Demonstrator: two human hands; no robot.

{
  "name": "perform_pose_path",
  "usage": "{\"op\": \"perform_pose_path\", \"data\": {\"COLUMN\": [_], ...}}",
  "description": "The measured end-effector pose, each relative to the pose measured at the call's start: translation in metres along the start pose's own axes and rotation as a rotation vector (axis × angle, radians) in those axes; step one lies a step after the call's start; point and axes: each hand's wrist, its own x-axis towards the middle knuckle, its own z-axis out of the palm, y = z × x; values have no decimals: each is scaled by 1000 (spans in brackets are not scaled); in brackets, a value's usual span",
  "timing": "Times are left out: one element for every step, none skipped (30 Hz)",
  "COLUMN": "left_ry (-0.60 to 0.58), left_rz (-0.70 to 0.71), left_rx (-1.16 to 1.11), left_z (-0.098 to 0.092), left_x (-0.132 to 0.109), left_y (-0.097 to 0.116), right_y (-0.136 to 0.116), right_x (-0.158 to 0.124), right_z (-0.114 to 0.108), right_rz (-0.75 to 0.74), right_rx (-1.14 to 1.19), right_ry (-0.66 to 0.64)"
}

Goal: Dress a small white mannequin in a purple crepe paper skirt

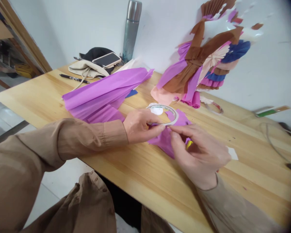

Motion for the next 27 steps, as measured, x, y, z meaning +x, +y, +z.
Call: {"op": "perform_pose_path", "data": {"left_ry": [-2,-11,-21,-35,-52,-75,-95,-112,-126,-137,-142,-150,-159,-170,-179,-183,-181,-184,-189,-202,-215,-224,-232,-230,-220,-211,-204], "left_rz": [-15,-32,-52,-78,-111,-151,-191,-225,-252,-272,-287,-300,-314,-326,-337,-346,-353,-360,-371,-382,-394,-405,-410,-409,-406,-406,-412], "left_rx": [-25,-56,-90,-122,-149,-170,-185,-194,-199,-203,-209,-219,-232,-249,-266,-282,-295,-308,-324,-342,-362,-381,-396,-403,-401,-393,-382], "left_z": [-1,-1,-2,-3,-3,-4,-5,-6,-7,-8,-8,-9,-10,-10,-11,-11,-11,-11,-11,-11,-11,-12,-12,-12,-13,-13,-14], "left_x": [0,1,1,1,0,0,0,-1,-1,-1,-2,-2,-2,-2,-2,-2,-2,-1,-1,-1,-1,0,0,0,0,0,0], "left_y": [1,2,2,3,3,3,3,2,2,1,0,0,-1,-2,-2,-3,-3,-3,-3,-4,-5,-5,-6,-7,-7,-7,-6], "right_y": [0,0,0,0,0,0,0,0,1,1,2,2,3,3,4,4,5,5,7,9,11,14,18,22,27,31,35], "right_x": [0,1,1,1,1,1,1,1,1,1,0,-1,-1,-2,-2,-2,-2,-1,1,4,7,10,13,16,19,21,22], "right_z": [0,0,1,1,2,2,2,2,2,2,2,2,2,2,2,1,0,-2,-4,-7,-9,-11,-13,-15,-17,-18,-20], "right_rz": [-11,-31,-56,-80,-99,-113,-118,-117,-112,-108,-105,-104,-110,-124,-139,-146,-141,-123,-98,-70,-49,-40,-36,-34,-31,-27,-25], "right_rx": [-5,-14,-25,-34,-39,-38,-38,-40,-45,-54,-62,-69,-76,-81,-85,-86,-86,-84,-82,-81,-76,-63,-45,-19,7,30,48], "right_ry": [2,-1,-11,-22,-33,-38,-36,-33,-27,-21,-22,-28,-37,-48,-59,-66,-66,-52,-32,-17,-19,-40,-83,-140,-198,-247,-282]}}
